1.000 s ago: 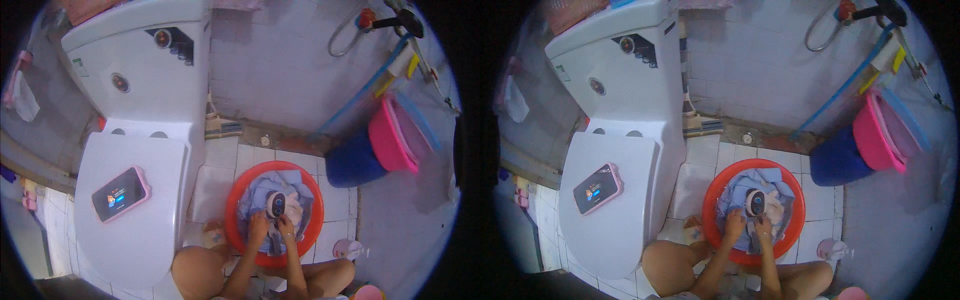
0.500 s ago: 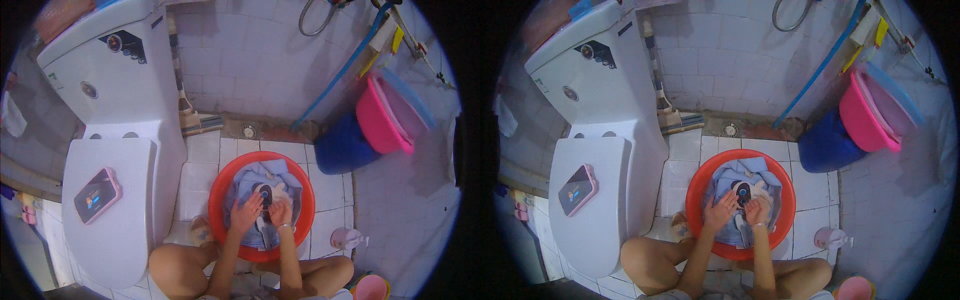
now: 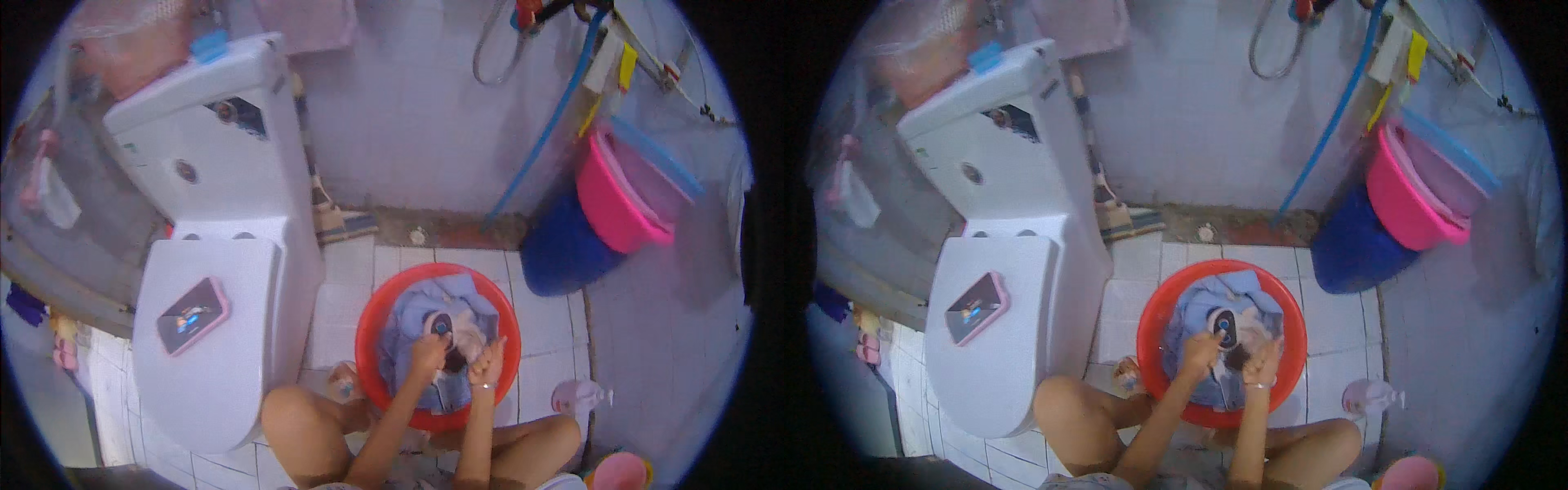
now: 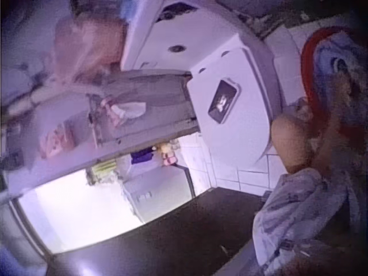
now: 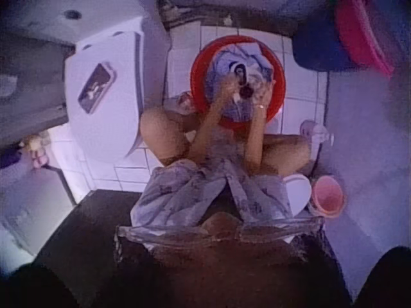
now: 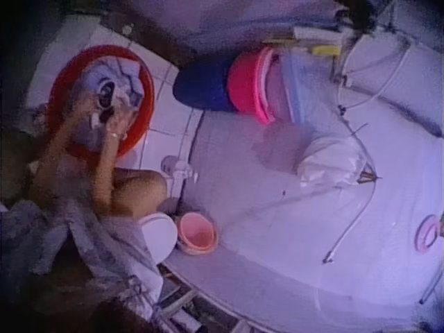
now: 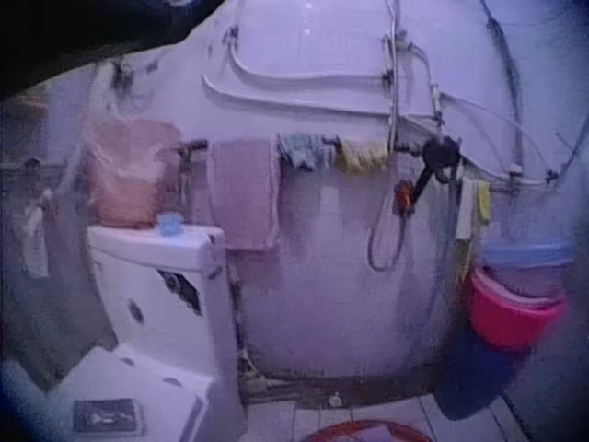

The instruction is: The person sits on the bathroom floor and hand-washes a pile of light-colored clothes in a red plastic basin. They scrub the fabric with both hands, rinse the items, and wring out the water repeatedly.

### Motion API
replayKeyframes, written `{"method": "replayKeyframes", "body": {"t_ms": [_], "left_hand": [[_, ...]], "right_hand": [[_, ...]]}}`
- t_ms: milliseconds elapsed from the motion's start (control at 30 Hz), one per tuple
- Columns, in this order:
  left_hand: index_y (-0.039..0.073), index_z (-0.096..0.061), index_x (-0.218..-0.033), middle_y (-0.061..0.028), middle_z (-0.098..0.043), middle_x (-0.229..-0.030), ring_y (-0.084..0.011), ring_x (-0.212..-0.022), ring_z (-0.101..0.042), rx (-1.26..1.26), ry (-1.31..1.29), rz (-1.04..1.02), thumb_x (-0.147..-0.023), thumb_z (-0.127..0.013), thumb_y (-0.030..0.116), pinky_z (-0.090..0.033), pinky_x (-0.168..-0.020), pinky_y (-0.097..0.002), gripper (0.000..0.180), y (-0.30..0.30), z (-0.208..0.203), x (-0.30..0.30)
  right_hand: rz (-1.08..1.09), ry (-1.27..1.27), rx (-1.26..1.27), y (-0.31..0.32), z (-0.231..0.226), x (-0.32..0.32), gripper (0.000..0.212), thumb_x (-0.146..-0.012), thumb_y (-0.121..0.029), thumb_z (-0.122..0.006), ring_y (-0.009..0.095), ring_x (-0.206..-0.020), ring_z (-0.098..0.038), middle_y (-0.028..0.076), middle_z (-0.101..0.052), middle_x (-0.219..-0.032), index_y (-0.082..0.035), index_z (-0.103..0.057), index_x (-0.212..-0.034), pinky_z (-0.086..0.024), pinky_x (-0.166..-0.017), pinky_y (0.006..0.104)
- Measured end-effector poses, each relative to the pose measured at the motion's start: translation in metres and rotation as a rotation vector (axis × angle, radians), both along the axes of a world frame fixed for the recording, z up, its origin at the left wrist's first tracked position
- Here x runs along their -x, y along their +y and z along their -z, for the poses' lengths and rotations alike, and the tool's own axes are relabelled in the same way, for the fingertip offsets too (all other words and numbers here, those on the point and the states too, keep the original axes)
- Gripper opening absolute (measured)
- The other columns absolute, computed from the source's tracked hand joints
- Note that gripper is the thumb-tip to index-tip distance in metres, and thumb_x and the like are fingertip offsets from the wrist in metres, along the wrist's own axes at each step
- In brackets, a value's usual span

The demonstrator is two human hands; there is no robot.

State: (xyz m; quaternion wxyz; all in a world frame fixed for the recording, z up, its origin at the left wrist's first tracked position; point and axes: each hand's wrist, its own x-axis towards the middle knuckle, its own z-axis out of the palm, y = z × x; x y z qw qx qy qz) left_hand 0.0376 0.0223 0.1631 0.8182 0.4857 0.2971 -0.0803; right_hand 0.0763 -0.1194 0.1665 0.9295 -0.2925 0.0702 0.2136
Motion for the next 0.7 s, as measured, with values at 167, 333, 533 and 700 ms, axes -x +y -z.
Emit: {"method": "replayKeyframes", "body": {"t_ms": [167, 333, 533, 700], "left_hand": [[0.016, -0.029, -0.134, -0.0227, -0.03, -0.131, -0.0307, -0.12, -0.035, -0.8, -0.106, 0.623, -0.072, -0.066, 0.032, -0.037, -0.091, -0.0442, 0.073, -0.011, 0.053, 0.021], [0.024, -0.036, -0.13, -0.0217, -0.027, -0.134, -0.0403, -0.109, -0.045, -1.249, -0.09, 0.781, -0.076, -0.058, 0.039, -0.041, -0.086, -0.0487, 0.06, -0.017, 0.054, 0.023], [0.009, -0.05, -0.113, -0.0197, -0.05, -0.104, -0.0377, -0.094, -0.051, -1.244, -0.239, 0.432, -0.076, -0.059, 0.023, -0.045, -0.078, -0.045, 0.041, 0.008, -0.03, 0.075], [0.008, -0.057, -0.104, -0.0142, -0.053, -0.098, -0.0323, -0.09, -0.049, -1.501, -0.454, -0.036, -0.074, -0.058, 0.016, -0.043, -0.074, -0.0419, 0.032, 0.052, -0.136, 0.149]], "right_hand": [[-0.154, -0.371, 1.345, -0.012, 0.099, 0.008, 0.039, -0.086, -0.034, -0.046, 0.02, -0.081, -0.057, 0.01, -0.056, -0.1, -0.012, -0.047, -0.119, -0.049, -0.067, 0.0322], [-0.75, -0.892, 1.632, -0.057, 0.157, -0.032, 0.046, -0.083, -0.03, -0.049, 0.027, -0.091, -0.056, 0.013, -0.056, -0.11, -0.004, -0.045, -0.12, -0.043, -0.081, 0.0384], [-0.439, -0.393, 1.523, -0.015, 0.022, 0.024, 0.054, -0.077, -0.033, -0.057, 0.027, -0.09, -0.057, 0.014, -0.058, -0.103, -0.003, -0.043, -0.12, -0.044, -0.081, 0.0379], [-0.234, -0.687, 2.167, -0.018, 0.059, 0.048, 0.066, -0.069, -0.032, -0.065, 0.035, -0.102, -0.051, 0.023, -0.05, -0.114, -0.001, -0.041, -0.122, -0.04, -0.09, 0.0395]]}}
